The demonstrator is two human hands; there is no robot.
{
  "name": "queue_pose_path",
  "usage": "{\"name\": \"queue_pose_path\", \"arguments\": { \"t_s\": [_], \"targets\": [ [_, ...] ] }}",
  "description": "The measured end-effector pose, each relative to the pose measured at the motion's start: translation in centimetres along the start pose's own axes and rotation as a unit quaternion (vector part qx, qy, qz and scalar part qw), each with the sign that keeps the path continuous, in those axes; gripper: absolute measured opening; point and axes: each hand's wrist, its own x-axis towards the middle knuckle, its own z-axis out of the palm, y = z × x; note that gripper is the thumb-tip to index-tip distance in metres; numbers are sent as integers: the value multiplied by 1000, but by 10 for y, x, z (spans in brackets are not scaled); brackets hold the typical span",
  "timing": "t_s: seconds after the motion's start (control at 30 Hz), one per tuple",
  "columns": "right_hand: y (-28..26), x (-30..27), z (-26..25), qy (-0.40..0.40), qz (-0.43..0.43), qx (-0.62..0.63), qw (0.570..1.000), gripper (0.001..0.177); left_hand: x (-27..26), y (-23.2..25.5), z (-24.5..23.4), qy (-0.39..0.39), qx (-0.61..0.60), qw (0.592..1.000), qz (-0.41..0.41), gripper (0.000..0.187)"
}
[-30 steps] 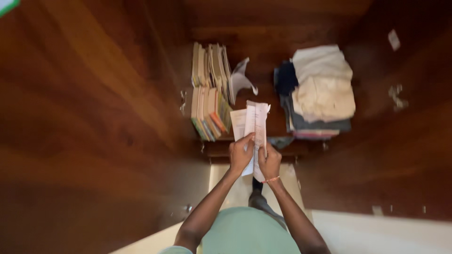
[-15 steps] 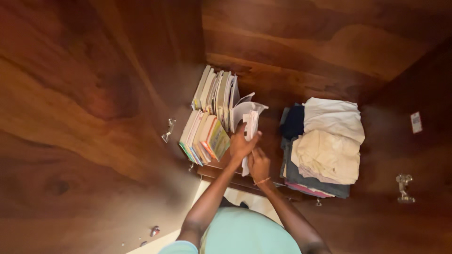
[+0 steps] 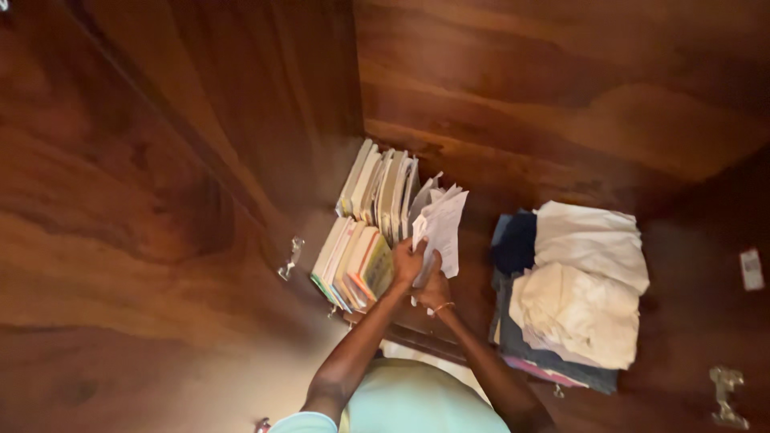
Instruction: The person folds a white shirt on the bed and places it in a wardrobe. They then pick up several books and papers from the bed and place them into the wardrobe.
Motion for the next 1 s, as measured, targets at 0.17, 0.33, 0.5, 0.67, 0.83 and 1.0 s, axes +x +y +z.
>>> {"name": "queue_pose_path", "arguments": {
  "t_s": [0.17, 0.33, 0.5, 0.67, 0.83, 1.0],
  "targets": [
    [5, 54, 24, 36, -88, 26, 995, 120, 16, -14, 2, 18, -134, 991, 8, 19],
    [-7, 104, 24, 123, -134, -53, 982, 89, 33, -17, -3, 35, -29, 999, -9, 24],
    [-1, 130, 16, 75, -198, -118, 970, 102, 49, -5, -20, 21, 150, 986, 67, 26],
    [17, 144, 14, 110, -349, -30, 930, 106, 49, 29, -38, -10, 259, 965, 39, 28],
    [10, 143, 7, -15, -179, -103, 978, 111, 33, 45, -47, 33, 398, 898, 184, 38],
    [2, 140, 13, 0, -192, -24, 981, 126, 38, 65, -66, -30, 266, 963, 29, 48]
  ]
}}
